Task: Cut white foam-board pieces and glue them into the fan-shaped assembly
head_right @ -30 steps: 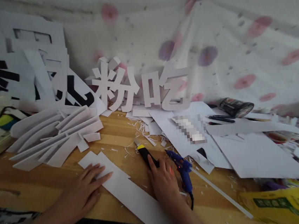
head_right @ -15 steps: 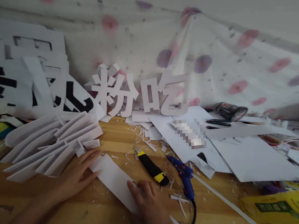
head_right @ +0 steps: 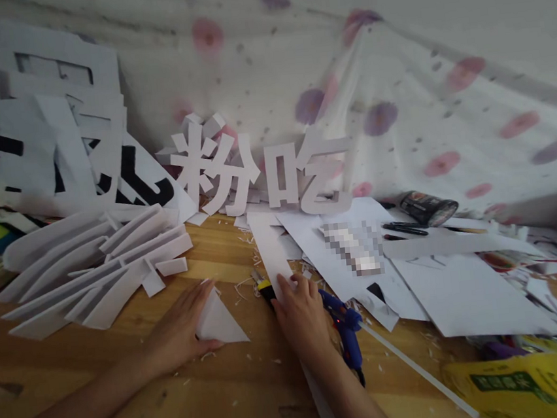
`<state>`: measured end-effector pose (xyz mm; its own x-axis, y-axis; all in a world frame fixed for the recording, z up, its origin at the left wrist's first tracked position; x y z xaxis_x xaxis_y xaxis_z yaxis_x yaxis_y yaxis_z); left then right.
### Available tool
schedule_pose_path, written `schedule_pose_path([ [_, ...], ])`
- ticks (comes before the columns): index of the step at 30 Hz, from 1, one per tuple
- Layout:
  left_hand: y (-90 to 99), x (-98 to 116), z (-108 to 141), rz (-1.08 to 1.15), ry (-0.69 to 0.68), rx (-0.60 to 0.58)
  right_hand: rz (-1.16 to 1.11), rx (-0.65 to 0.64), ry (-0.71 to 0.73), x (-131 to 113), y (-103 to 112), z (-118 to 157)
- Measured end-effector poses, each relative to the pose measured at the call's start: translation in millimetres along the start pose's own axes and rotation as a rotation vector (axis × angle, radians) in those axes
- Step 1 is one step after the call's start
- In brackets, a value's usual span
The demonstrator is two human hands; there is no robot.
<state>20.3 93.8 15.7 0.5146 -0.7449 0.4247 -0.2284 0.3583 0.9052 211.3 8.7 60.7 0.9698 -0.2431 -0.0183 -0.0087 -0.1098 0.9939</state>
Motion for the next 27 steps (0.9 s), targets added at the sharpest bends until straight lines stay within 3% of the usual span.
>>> schedule_pose_path([
  [4,23.9,-2,4,0.036,-0.015,0.092,0.031,-0.093,-0.021,1,-11,-22],
  [7,41.3,0,5,0.019,-0.069,0.156,0.013,-0.103,-0.013,-4,-5,-33],
  [11,60.7,4,-4,-0.011,-0.158,0.217,-0.359,-0.078,0.108,-30,16,-37],
  [15,76.5,6,-14,0.002,-0.239,0.293,-0.714,-0.29,0.141,-62,10,-37],
  [20,73.5,-7,-16,0.277,-0.202,0.473,-0.87,-0.195,0.083,-70,-4,-38],
  [24,54.7,-27,-14,0.675,-0.042,0.669,-0.831,-0.127,0.04,-74,-18,-31],
  [27,46.1,-30,-16,0.822,-0.008,0.729,-0.79,-0.068,0.051,-79,-22,-25],
])
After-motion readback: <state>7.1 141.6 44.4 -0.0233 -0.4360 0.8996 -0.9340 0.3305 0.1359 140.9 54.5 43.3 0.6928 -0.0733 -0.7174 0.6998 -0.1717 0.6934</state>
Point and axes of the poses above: each hand's wrist, its own z-axis away from the middle knuckle, its own y-axis out of the back of the hand, x = y × z, the point moved 7 cm from there along -z, towards the middle knuckle, and after that the axes turned 10 degrees about -x, right-handed, at the moved point
